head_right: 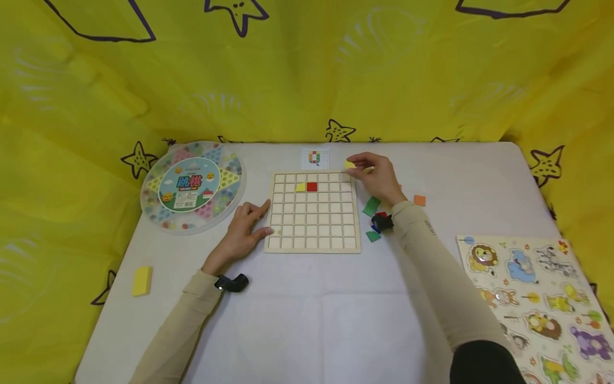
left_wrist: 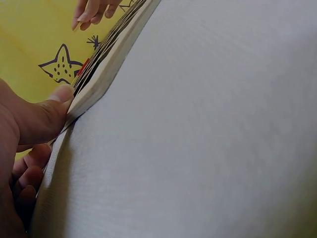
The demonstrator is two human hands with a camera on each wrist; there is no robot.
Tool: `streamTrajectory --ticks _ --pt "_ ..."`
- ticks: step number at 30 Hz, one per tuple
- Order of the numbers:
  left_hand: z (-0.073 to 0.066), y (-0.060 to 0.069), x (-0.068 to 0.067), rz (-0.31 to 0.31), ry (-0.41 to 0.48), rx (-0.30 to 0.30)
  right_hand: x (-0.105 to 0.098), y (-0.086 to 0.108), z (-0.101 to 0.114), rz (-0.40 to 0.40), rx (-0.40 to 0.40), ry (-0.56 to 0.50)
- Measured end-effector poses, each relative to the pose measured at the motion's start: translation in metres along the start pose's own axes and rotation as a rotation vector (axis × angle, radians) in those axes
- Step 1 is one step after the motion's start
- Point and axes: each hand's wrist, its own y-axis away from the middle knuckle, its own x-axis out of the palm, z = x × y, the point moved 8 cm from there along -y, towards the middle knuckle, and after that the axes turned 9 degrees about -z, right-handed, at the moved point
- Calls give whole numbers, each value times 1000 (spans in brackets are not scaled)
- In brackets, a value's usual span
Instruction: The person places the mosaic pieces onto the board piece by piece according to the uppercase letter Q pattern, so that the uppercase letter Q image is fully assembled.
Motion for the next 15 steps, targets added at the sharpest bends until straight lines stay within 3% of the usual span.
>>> streamTrajectory --ticks 15 --pt "-3 0 -2 -3 -3 4 35 -2 12 105 -9 -47"
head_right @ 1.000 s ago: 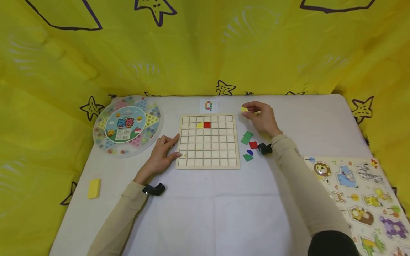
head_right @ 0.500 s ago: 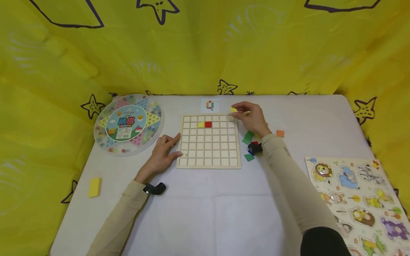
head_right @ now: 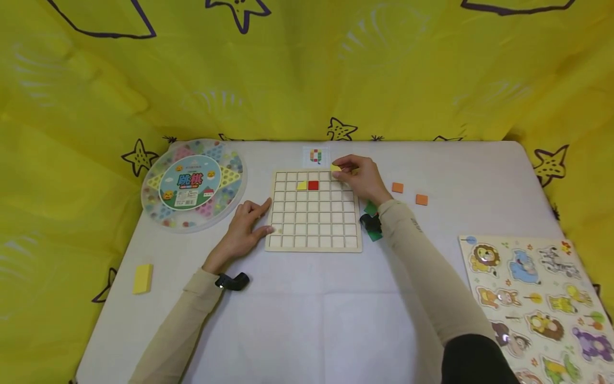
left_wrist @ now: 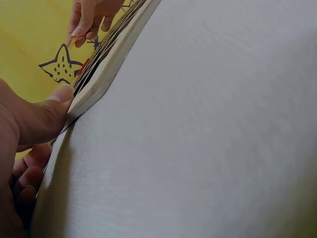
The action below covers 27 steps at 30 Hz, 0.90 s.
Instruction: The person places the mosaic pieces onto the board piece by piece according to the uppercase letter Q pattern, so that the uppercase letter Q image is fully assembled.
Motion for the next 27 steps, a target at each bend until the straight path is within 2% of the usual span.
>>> streamTrajectory --ticks 7,12,17,27 --pt "-1 0 -1 -13 -2 22 8 1 5 31 4 9" --pt "0 0 1 -4 -3 11 15 5 3 96 42 47" --pt "1 1 1 0 2 -5 22 6 2 152 31 90" --pt "0 1 -1 -4 12 -7 27 8 6 170 -1 123"
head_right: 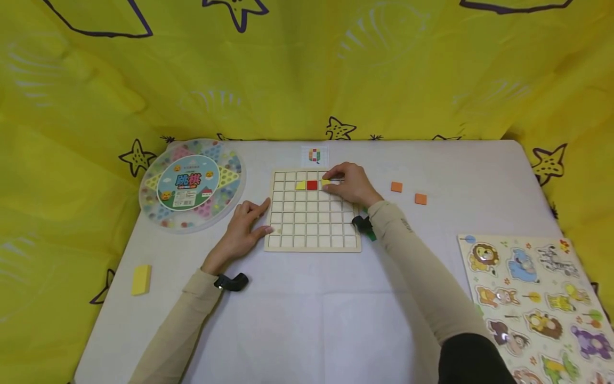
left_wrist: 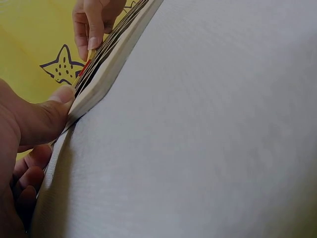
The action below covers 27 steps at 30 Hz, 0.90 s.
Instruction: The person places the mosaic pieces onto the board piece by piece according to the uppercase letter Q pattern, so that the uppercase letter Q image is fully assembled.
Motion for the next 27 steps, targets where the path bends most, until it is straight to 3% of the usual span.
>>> streamTrajectory --ticks 12,21,27 --pt "1 0 1 -3 -10 9 4 -2 6 15 -53 58" --pt "1 0 1 2 1 -3 -1 0 3 46 1 30" --pt "2 -1 1 5 -6 -7 0 -2 1 40 -5 38"
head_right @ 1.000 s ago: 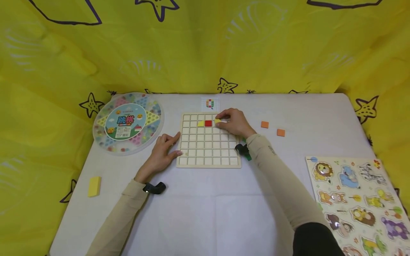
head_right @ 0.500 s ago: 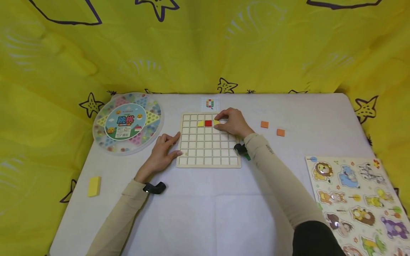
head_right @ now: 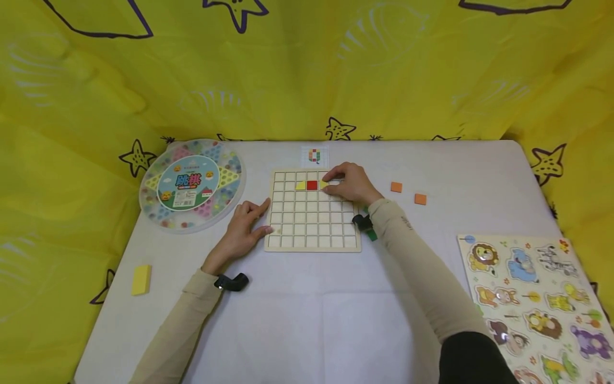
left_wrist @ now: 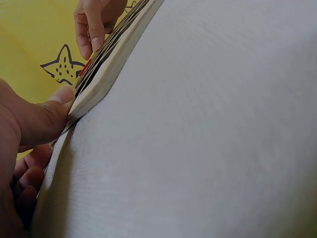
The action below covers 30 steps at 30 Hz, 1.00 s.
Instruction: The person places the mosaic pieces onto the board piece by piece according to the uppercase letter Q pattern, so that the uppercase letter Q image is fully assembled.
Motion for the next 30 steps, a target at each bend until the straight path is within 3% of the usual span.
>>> streamTrajectory --ticks 16,30 --pt "2 0 2 15 10 -13 2 -1 0 -12 -14 6" --pt "3 0 2 -1 -15 16 2 0 1 -38 2 -29"
